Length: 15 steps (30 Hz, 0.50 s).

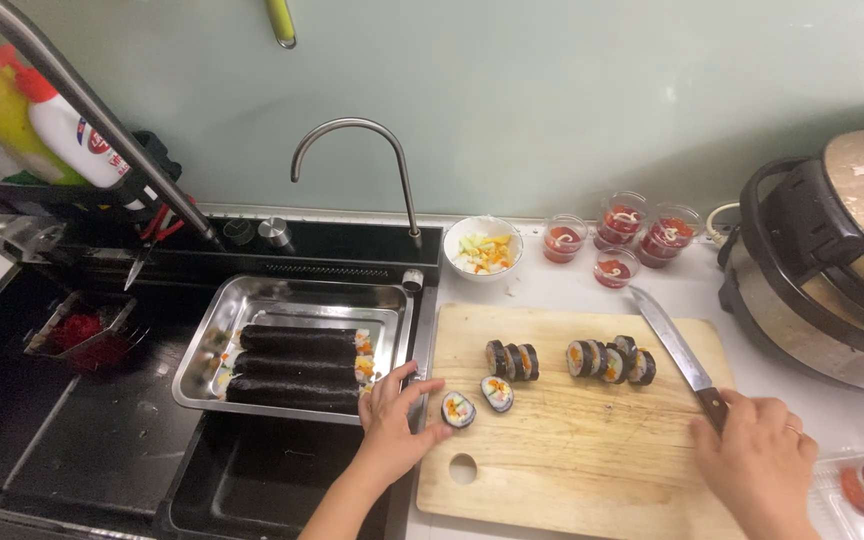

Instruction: Slice sushi rolls on a cutting board and pack the pieces into plastic containers with sauce cups.

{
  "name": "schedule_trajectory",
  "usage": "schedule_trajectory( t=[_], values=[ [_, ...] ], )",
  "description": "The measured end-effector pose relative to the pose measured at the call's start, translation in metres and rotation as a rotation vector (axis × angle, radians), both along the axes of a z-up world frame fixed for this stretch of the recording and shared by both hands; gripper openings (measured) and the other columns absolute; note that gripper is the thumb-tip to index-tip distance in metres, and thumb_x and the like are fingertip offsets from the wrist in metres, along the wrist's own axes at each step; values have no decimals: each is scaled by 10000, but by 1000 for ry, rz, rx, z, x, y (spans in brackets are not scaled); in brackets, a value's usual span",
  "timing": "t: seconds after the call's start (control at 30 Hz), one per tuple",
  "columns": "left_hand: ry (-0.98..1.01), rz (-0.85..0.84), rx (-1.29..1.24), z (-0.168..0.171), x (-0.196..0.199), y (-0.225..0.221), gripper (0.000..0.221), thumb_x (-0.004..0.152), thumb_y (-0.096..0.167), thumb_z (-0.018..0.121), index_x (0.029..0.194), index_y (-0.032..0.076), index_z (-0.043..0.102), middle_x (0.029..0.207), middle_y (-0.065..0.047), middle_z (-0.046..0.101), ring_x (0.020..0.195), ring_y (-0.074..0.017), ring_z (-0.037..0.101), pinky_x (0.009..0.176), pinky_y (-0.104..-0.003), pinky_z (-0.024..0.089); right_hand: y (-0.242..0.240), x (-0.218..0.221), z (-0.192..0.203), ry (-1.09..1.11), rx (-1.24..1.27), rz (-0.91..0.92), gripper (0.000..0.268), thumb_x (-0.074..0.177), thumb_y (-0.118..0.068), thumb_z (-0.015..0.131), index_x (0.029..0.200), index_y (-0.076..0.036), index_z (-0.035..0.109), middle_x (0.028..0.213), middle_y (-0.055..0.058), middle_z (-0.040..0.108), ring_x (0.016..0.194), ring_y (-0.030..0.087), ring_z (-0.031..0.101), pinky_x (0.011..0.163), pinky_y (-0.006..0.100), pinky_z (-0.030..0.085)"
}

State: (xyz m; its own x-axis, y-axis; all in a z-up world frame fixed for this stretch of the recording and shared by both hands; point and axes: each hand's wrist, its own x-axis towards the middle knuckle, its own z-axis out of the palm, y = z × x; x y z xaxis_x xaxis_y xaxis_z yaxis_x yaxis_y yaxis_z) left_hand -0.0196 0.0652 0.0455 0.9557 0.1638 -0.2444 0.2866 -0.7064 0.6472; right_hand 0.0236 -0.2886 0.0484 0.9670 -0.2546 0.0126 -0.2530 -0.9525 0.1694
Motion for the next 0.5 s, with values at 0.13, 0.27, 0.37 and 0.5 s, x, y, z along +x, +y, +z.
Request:
schedule_trajectory(
  t=[0.13, 0.27, 0.37, 0.5],
  values=[
    [43, -103, -44, 2, -1, 8, 542, 618, 220, 751, 1124, 330, 589, 1395, 10, 225, 1306, -298, 65, 1064, -501, 72, 68, -22, 14, -364, 332, 329, 343, 625, -278, 702, 949, -188, 637, 959, 49, 649, 904, 247, 615, 807, 390, 485],
    [-322, -251, 123, -11, 2, 10, 345, 671, 157, 634, 1014, 195, 636, 1118, -32, 407, 1092, -230, 326, 968, -435, 170, 139, -34, -2, -294, 549, 741, 239, 658, -336, 686, 865, -216, 669, 842, -29, 598, 841, 155, 566, 898, 390, 344],
    [-437, -272, 176, -12, 2, 10, 266, 686, 133, 620, 946, 165, 659, 984, -26, 457, 971, -219, 390, 930, -407, 233, 172, -34, -10, -216, 495, 771, 325, 720, -444, 644, 938, -204, 656, 849, -12, 566, 884, 164, 517, 906, 398, 283],
    [-456, -268, 193, -15, 1, 12, 178, 690, 188, 648, 868, 182, 664, 953, -15, 471, 952, -208, 398, 905, -400, 231, 187, -33, -7, -220, 510, 748, 278, 697, -391, 654, 867, -171, 645, 849, 19, 551, 845, 213, 489, 854, 398, 299]
  ],
)
